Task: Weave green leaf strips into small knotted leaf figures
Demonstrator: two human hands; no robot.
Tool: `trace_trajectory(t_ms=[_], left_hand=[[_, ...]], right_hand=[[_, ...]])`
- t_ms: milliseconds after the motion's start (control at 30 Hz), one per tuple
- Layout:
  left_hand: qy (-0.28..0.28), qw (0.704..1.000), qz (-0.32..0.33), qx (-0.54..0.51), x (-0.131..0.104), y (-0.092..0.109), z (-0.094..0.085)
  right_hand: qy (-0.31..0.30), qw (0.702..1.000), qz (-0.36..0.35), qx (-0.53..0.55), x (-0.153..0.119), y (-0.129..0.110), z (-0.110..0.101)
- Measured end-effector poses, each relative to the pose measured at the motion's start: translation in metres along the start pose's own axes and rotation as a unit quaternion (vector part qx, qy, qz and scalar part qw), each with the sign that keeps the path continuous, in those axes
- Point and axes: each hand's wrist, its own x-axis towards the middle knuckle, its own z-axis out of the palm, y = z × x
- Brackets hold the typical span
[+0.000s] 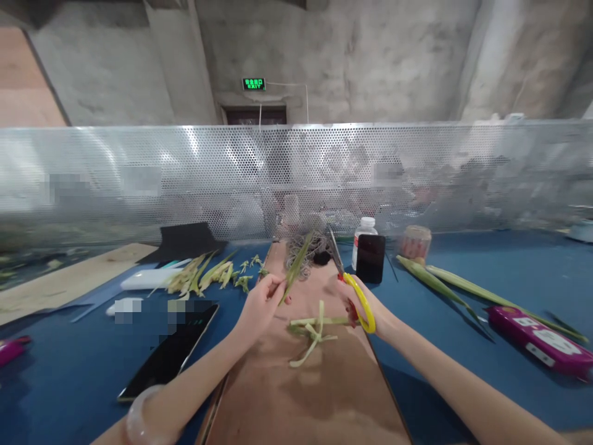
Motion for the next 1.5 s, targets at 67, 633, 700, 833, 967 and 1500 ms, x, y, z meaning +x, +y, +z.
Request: trace_trajectory(t_ms=[67, 633, 700, 833, 967, 1500], left_hand=[[-0.019, 1.0, -0.001, -0.009, -0.002, 0.001, 0.002], [-0.103, 0.993, -0.009, -0.049, -0.018, 0.016, 0.012], [-0.1, 0.994, -0.008, -0.052, -0.018, 0.016, 0.012], [-0.099, 0.993, -0.009, -0.058, -0.018, 0.017, 0.012], [-0.104, 0.992, -0.004, -0.065, -0.018, 0.017, 0.013], [-0.085, 0.994, -0.006, -0.074, -0.019, 0.013, 0.015]], right_hand=[[0.004, 0.999, -0.017, -0.032, -0.004, -0.002, 0.004], [-0.005, 0.997, -0.068, -0.038, -0.014, -0.001, 0.016], [-0.009, 0.997, -0.069, -0.035, -0.015, -0.001, 0.016], [-0.019, 0.997, -0.076, -0.03, -0.016, 0.001, 0.017], [-0.013, 0.997, -0.077, -0.021, -0.014, 0.006, 0.017], [0.019, 0.997, -0.078, -0.01, -0.017, 0.009, 0.02]])
